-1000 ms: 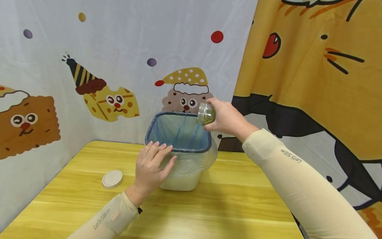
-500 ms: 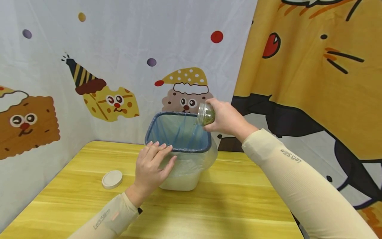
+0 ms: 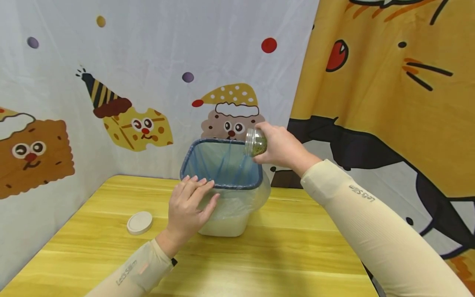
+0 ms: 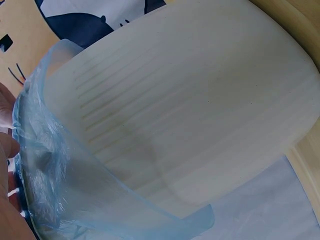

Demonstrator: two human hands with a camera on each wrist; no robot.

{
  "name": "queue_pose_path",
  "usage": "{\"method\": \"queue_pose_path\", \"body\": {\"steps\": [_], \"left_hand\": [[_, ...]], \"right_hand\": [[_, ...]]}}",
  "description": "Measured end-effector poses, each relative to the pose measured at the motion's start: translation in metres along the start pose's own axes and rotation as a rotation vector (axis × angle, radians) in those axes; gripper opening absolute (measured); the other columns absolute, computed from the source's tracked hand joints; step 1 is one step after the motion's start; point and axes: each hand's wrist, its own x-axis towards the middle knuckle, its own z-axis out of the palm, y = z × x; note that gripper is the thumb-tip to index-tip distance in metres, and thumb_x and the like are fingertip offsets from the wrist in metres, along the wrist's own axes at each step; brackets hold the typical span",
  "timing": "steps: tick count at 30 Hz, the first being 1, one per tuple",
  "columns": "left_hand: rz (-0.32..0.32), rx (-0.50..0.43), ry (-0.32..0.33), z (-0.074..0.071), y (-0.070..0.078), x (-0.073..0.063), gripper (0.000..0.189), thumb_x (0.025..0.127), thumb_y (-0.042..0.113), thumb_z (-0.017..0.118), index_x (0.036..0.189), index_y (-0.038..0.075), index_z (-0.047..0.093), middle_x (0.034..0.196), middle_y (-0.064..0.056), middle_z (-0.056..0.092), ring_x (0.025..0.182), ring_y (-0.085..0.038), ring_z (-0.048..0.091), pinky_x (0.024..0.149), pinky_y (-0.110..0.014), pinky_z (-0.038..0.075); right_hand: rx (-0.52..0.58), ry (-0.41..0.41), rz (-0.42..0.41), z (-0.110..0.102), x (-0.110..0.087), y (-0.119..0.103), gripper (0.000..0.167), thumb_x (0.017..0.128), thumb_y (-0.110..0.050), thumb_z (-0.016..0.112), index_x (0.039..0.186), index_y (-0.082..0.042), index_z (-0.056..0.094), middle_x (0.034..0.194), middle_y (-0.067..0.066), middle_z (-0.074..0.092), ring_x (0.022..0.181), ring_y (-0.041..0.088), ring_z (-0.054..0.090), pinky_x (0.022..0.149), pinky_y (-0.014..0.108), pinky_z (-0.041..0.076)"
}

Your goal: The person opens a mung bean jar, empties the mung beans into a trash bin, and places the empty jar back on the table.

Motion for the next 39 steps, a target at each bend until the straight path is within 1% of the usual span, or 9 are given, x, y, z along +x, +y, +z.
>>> {"method": "queue_pose_path", "body": {"steps": [6,14,31,39], "left_hand": [[-0.001,0.002,-0.004,-0.0004,0.0004,-0.0002,0.029,0.097,0.032,0.076,0.112,0.008,0.081,0.105,-0.012,0.077,0.103,-0.033,0.071,0.102,-0.050,0.058],[-0.001,-0.002,-0.001,-0.0007,0.0004,-0.0002,0.029,0.098,0.032,0.075,0.112,0.008,0.081,0.105,-0.012,0.077,0.103,-0.034,0.071,0.102,-0.051,0.057],[-0.002,0.002,-0.004,-0.0007,0.0000,-0.0007,0.030,0.101,0.034,0.072,0.113,0.008,0.081,0.106,-0.012,0.077,0.104,-0.034,0.071,0.103,-0.051,0.057],[-0.005,-0.004,-0.007,-0.0015,0.0004,-0.0002,0.030,0.099,0.033,0.074,0.113,0.007,0.081,0.106,-0.013,0.077,0.105,-0.034,0.071,0.103,-0.052,0.057]], "right_hand": [[-0.005,-0.004,0.000,0.0000,-0.0006,-0.0005,0.092,0.083,-0.026,0.091,0.159,-0.009,0.042,0.136,0.020,0.065,0.107,0.035,0.072,0.079,0.045,0.065],[-0.018,-0.007,-0.002,0.0002,-0.0005,-0.0022,0.092,0.083,-0.026,0.091,0.160,-0.009,0.042,0.141,0.020,0.064,0.107,0.035,0.072,0.078,0.045,0.064],[-0.026,-0.005,-0.017,0.0030,0.0018,-0.0024,0.091,0.083,-0.025,0.091,0.159,-0.009,0.043,0.138,0.019,0.065,0.106,0.034,0.072,0.078,0.044,0.064],[-0.044,-0.006,-0.023,0.0021,0.0019,-0.0040,0.093,0.083,-0.026,0.092,0.159,-0.009,0.043,0.140,0.020,0.065,0.106,0.034,0.072,0.078,0.044,0.064]]}}
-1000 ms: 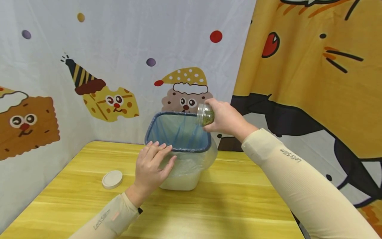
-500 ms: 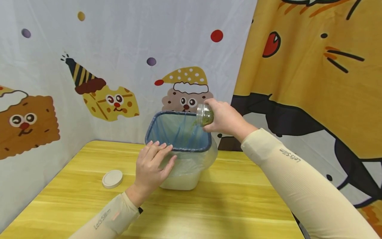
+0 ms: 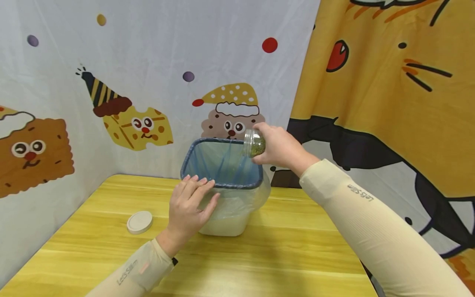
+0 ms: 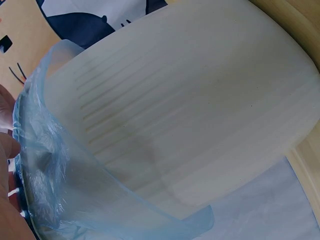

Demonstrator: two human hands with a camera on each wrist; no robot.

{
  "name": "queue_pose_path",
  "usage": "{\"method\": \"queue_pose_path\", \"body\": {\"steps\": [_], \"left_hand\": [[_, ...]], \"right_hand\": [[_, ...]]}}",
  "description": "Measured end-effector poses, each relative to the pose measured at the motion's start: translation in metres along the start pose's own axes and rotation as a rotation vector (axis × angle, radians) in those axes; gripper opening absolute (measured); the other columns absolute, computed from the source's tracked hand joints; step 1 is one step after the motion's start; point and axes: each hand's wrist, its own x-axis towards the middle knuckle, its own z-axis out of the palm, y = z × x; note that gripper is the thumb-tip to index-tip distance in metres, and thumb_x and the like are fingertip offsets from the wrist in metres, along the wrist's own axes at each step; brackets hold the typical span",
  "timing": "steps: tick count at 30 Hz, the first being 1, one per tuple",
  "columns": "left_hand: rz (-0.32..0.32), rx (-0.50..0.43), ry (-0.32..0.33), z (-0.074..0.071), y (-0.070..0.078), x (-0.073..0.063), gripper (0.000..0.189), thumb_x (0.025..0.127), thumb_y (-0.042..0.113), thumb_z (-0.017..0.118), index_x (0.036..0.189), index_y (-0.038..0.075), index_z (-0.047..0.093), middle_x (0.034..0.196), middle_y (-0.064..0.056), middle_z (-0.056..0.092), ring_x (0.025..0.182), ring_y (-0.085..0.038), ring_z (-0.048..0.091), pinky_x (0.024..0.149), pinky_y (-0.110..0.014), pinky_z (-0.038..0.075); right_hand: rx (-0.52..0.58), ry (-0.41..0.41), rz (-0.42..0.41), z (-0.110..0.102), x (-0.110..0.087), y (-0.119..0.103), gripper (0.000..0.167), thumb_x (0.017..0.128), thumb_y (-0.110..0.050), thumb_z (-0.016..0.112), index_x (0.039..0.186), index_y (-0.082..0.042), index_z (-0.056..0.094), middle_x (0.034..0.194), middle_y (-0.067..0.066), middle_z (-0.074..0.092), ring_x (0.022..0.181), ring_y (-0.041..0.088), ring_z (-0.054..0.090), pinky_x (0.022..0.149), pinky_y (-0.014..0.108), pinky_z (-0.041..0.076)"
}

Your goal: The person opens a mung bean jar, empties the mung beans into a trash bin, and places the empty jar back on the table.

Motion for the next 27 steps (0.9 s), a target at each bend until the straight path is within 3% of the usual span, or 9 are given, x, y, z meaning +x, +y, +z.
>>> {"method": "queue_pose_path", "body": {"steps": [16,27], "left_hand": [[-0.002,0.002,0.001,-0.0001,0.0001,0.0001,0.030,0.096,0.031,0.077,0.113,0.008,0.081,0.106,-0.012,0.077,0.105,-0.035,0.071,0.104,-0.051,0.057],[-0.002,-0.003,-0.005,0.0006,-0.0010,-0.0014,0.030,0.098,0.033,0.075,0.114,0.007,0.081,0.107,-0.013,0.077,0.105,-0.036,0.072,0.104,-0.051,0.057]], "right_hand": [[-0.037,-0.001,-0.019,-0.0018,-0.0006,-0.0026,0.092,0.083,-0.026,0.092,0.158,-0.008,0.044,0.144,0.020,0.064,0.113,0.036,0.071,0.084,0.048,0.064],[-0.031,0.006,-0.037,-0.0014,-0.0016,-0.0033,0.091,0.082,-0.024,0.092,0.158,-0.007,0.045,0.136,0.019,0.066,0.107,0.034,0.072,0.080,0.045,0.065]]}}
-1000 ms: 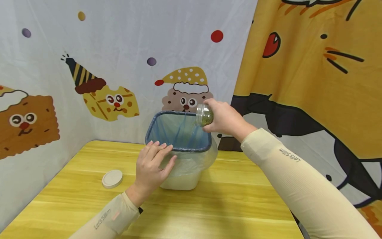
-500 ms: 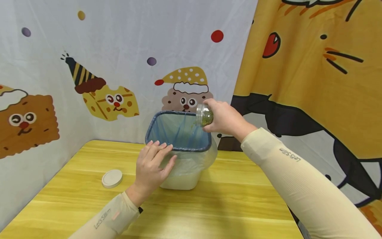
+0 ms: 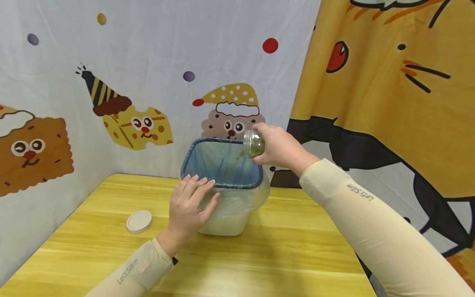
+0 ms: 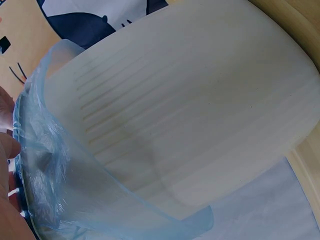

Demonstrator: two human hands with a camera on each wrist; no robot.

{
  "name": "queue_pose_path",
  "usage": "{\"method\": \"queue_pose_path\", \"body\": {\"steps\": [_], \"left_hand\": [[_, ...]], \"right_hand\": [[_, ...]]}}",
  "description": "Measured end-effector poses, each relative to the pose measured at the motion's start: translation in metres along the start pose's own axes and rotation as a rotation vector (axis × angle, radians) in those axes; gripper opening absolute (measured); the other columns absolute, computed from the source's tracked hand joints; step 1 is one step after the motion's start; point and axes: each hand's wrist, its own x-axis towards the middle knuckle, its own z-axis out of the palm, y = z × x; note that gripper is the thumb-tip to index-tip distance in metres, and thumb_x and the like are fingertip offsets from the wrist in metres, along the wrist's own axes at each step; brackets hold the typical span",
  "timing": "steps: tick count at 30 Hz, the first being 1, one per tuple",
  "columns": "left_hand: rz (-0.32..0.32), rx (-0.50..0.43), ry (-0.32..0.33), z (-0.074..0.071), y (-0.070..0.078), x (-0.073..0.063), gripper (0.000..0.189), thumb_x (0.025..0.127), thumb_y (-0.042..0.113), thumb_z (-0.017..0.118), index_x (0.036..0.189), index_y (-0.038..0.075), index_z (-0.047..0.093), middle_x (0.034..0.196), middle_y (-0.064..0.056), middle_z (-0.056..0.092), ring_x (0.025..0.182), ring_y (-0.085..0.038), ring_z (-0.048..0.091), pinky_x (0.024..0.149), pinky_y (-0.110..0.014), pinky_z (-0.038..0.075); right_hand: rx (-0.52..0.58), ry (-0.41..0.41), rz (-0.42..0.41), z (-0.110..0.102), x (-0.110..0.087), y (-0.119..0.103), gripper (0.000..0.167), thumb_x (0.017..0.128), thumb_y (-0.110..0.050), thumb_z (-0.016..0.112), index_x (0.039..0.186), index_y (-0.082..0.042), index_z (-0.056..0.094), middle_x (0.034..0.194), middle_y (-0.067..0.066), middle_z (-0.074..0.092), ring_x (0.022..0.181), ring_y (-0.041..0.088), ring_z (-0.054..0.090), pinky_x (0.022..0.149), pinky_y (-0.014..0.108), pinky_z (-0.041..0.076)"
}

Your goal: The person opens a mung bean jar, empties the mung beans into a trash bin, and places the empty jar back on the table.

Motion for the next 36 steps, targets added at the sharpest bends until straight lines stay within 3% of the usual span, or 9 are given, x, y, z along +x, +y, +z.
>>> {"method": "queue_pose_path", "body": {"steps": [36], "left_hand": [[0.000,-0.006,0.005,0.0003,0.0003,0.0006,0.030,0.092,0.028,0.081,0.114,0.007,0.081,0.106,-0.013,0.077,0.104,-0.036,0.071,0.104,-0.051,0.057]], "right_hand": [[-0.051,-0.008,-0.028,0.0065,0.0005,-0.0020,0.090,0.080,-0.022,0.094,0.156,-0.009,0.047,0.137,0.017,0.068,0.111,0.034,0.070,0.090,0.051,0.062]]}}
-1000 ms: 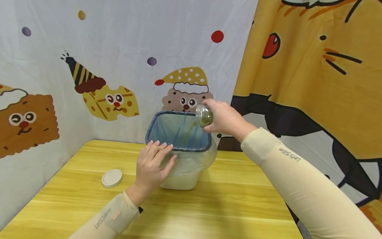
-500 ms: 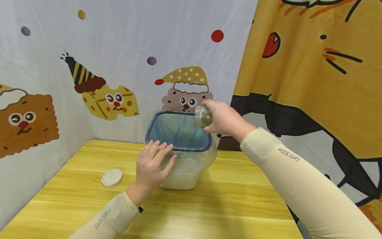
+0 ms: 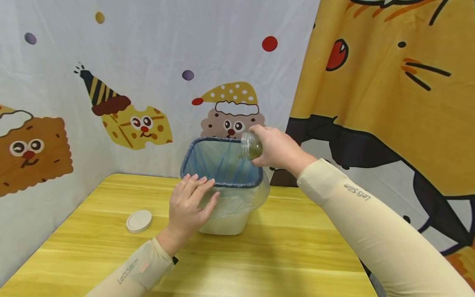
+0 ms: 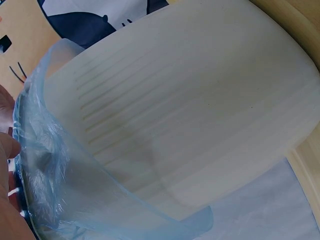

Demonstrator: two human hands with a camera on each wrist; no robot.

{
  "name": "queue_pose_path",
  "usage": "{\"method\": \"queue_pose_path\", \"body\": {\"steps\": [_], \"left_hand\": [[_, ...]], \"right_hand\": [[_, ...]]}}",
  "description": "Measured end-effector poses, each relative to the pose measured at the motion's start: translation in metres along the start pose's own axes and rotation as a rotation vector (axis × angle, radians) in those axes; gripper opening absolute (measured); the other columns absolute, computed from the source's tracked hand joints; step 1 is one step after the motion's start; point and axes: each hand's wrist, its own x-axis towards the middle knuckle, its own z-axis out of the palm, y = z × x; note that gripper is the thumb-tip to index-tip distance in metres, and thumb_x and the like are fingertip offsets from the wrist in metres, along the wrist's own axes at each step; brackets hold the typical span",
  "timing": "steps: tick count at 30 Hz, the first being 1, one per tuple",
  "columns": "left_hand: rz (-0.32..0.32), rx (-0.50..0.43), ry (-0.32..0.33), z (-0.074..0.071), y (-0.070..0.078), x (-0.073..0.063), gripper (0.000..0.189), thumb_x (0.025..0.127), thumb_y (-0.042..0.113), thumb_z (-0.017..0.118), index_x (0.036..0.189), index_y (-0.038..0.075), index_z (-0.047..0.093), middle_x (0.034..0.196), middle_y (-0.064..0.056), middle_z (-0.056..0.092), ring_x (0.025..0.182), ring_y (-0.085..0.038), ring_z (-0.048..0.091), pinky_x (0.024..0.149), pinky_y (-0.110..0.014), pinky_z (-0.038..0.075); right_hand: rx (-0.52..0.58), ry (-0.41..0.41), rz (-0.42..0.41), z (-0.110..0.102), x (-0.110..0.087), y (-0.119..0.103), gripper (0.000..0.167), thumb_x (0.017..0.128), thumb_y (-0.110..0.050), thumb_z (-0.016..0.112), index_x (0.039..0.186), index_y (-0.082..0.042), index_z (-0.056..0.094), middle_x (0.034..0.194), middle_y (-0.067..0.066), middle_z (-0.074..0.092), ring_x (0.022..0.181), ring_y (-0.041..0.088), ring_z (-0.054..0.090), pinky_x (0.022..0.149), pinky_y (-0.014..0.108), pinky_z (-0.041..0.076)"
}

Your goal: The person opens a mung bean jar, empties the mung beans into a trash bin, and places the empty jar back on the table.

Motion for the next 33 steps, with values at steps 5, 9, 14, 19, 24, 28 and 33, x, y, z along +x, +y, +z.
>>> {"method": "queue_pose_path", "body": {"steps": [5,9,14,19,24,28,33], "left_hand": [[0.001,0.003,0.000,0.0001,-0.0004,-0.0003,0.030,0.092,0.028,0.081,0.113,0.006,0.081,0.106,-0.013,0.077,0.103,-0.036,0.072,0.104,-0.051,0.057],[0.004,0.003,0.003,0.0002,-0.0005,-0.0004,0.030,0.092,0.028,0.081,0.113,0.006,0.081,0.105,-0.013,0.077,0.103,-0.036,0.071,0.103,-0.051,0.057],[0.001,0.005,0.006,-0.0002,0.0001,-0.0001,0.030,0.092,0.028,0.081,0.113,0.006,0.081,0.106,-0.013,0.077,0.104,-0.035,0.071,0.104,-0.050,0.057],[-0.001,0.003,0.012,-0.0002,0.0006,0.0003,0.030,0.092,0.028,0.081,0.113,0.007,0.081,0.106,-0.013,0.077,0.105,-0.035,0.071,0.104,-0.051,0.057],[-0.004,0.000,0.011,-0.0001,0.0004,-0.0002,0.030,0.091,0.027,0.082,0.113,0.007,0.081,0.106,-0.013,0.077,0.105,-0.034,0.071,0.104,-0.051,0.057],[-0.001,-0.001,0.010,-0.0001,0.0003,-0.0002,0.030,0.091,0.027,0.082,0.114,0.007,0.081,0.106,-0.013,0.077,0.104,-0.035,0.071,0.104,-0.051,0.057],[-0.001,-0.003,0.005,0.0005,-0.0006,-0.0014,0.030,0.091,0.027,0.082,0.114,0.006,0.081,0.106,-0.013,0.077,0.103,-0.036,0.071,0.104,-0.051,0.057]], "right_hand": [[-0.004,-0.003,-0.002,0.0001,-0.0003,-0.0006,0.090,0.080,-0.022,0.093,0.156,-0.009,0.047,0.137,0.017,0.068,0.110,0.034,0.071,0.090,0.051,0.062],[-0.011,-0.005,-0.002,-0.0004,-0.0005,-0.0019,0.090,0.080,-0.023,0.094,0.156,-0.009,0.047,0.138,0.017,0.067,0.111,0.034,0.071,0.091,0.051,0.062],[-0.025,-0.011,0.003,-0.0007,-0.0006,-0.0031,0.092,0.081,-0.023,0.094,0.157,-0.009,0.046,0.139,0.018,0.066,0.113,0.034,0.070,0.093,0.052,0.062],[-0.039,-0.018,0.002,-0.0004,-0.0012,-0.0041,0.092,0.081,-0.022,0.094,0.158,-0.008,0.045,0.139,0.018,0.066,0.113,0.034,0.070,0.093,0.053,0.061],[-0.050,-0.009,-0.011,0.0006,-0.0012,-0.0039,0.092,0.081,-0.022,0.094,0.157,-0.008,0.046,0.138,0.019,0.066,0.112,0.034,0.070,0.093,0.053,0.062],[-0.064,-0.003,-0.019,0.0012,-0.0013,-0.0040,0.092,0.080,-0.022,0.094,0.157,-0.007,0.046,0.138,0.018,0.066,0.113,0.034,0.070,0.093,0.053,0.062],[-0.076,-0.006,-0.023,0.0018,-0.0013,-0.0057,0.092,0.080,-0.022,0.094,0.158,-0.007,0.046,0.139,0.019,0.066,0.115,0.035,0.069,0.093,0.053,0.061]]}}
